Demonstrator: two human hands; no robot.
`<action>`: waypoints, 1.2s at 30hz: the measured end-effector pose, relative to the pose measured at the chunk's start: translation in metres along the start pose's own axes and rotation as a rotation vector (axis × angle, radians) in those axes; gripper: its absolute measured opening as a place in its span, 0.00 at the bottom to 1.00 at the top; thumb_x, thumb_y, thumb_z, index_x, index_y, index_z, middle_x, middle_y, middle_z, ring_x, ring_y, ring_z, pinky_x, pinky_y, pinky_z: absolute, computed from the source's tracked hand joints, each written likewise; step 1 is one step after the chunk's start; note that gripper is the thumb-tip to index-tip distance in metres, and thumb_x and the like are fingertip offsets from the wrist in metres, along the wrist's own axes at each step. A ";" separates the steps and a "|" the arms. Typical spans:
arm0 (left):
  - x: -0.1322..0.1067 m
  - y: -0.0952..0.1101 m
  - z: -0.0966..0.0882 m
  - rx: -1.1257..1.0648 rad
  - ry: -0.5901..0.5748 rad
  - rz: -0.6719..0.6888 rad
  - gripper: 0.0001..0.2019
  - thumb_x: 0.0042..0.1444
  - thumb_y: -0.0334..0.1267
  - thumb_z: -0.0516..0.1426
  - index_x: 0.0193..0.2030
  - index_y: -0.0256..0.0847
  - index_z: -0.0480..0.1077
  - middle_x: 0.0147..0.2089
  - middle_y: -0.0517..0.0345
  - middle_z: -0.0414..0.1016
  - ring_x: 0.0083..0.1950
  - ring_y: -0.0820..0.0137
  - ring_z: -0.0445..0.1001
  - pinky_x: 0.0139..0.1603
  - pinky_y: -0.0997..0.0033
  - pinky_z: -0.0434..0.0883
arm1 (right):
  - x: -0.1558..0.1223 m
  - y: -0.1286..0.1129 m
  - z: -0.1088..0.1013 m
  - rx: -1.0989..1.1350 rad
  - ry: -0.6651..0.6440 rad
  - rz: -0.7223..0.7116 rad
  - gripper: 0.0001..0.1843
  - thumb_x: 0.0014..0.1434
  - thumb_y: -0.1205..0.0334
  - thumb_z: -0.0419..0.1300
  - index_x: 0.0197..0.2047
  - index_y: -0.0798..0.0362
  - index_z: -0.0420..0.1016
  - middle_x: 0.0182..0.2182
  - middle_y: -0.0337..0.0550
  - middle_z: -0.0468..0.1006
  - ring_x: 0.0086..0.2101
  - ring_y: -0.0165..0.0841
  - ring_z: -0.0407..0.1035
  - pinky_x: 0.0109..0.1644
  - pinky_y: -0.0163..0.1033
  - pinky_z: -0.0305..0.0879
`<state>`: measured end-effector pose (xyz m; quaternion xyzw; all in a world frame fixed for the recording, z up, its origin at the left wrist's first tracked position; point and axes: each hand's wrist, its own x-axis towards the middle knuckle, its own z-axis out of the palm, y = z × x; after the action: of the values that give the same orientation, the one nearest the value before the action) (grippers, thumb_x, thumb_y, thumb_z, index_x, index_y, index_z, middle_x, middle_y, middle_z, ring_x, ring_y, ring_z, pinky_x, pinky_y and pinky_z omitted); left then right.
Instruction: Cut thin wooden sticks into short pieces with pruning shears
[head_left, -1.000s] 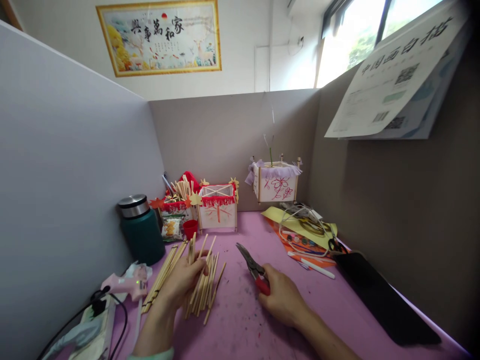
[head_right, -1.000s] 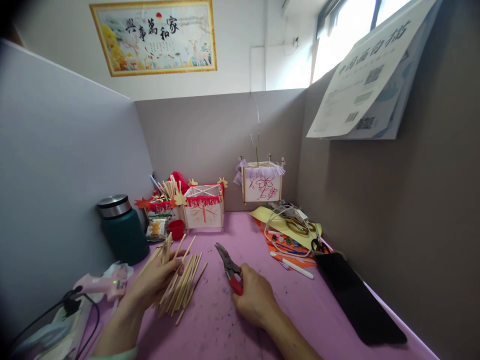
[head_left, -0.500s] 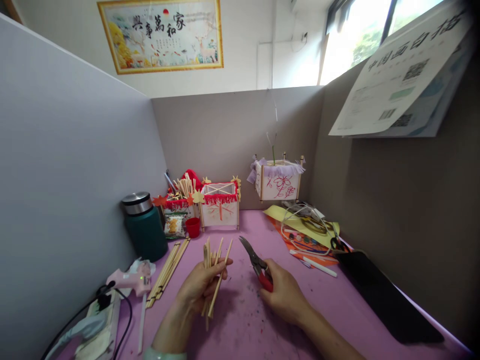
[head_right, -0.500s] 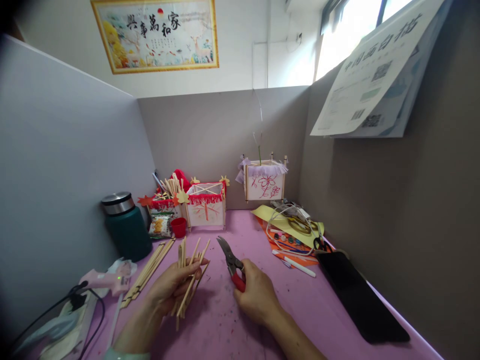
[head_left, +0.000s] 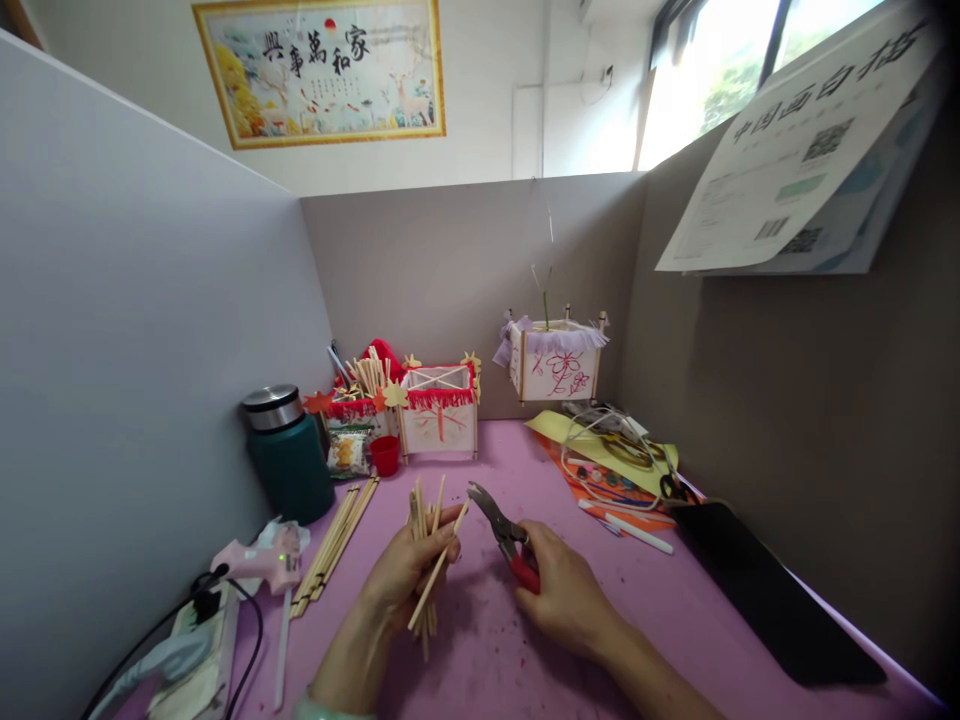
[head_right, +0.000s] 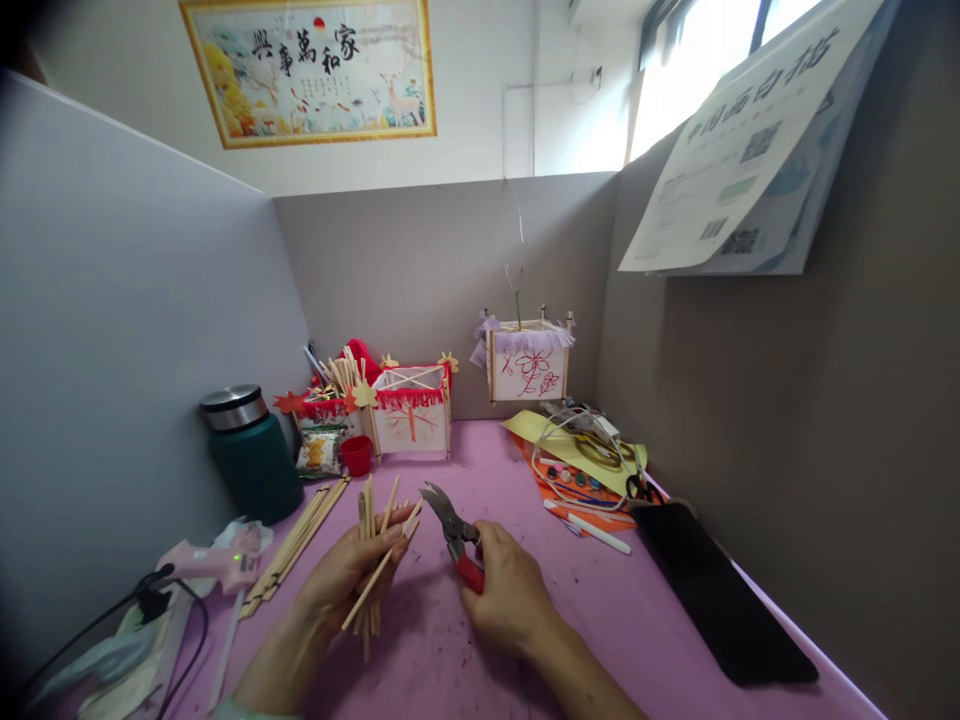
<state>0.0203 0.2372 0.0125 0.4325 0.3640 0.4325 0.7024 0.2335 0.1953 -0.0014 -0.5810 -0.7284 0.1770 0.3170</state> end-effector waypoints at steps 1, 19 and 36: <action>-0.001 0.001 0.002 0.001 0.005 -0.005 0.29 0.45 0.36 0.63 0.56 0.36 0.64 0.23 0.66 0.67 0.16 0.83 0.55 0.16 0.81 0.49 | 0.000 0.000 0.001 -0.004 -0.001 -0.007 0.23 0.44 0.67 0.55 0.47 0.51 0.63 0.38 0.42 0.71 0.35 0.34 0.65 0.38 0.34 0.55; 0.003 -0.002 0.013 -0.005 0.019 -0.039 0.36 0.40 0.41 0.65 0.56 0.30 0.60 0.19 0.68 0.65 0.13 0.85 0.47 0.16 0.80 0.39 | 0.000 -0.003 0.006 -0.182 -0.049 0.083 0.10 0.48 0.65 0.56 0.36 0.51 0.62 0.33 0.44 0.75 0.31 0.35 0.67 0.30 0.35 0.46; 0.004 0.000 0.008 -0.086 0.001 -0.078 0.28 0.45 0.37 0.63 0.54 0.35 0.63 0.20 0.68 0.66 0.12 0.85 0.49 0.13 0.83 0.45 | 0.010 0.010 0.004 0.008 -0.001 0.171 0.06 0.46 0.67 0.55 0.31 0.52 0.63 0.26 0.39 0.72 0.27 0.31 0.64 0.30 0.33 0.50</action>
<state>0.0282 0.2386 0.0151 0.3872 0.3622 0.4204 0.7363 0.2370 0.2078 -0.0076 -0.6398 -0.6754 0.2067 0.3028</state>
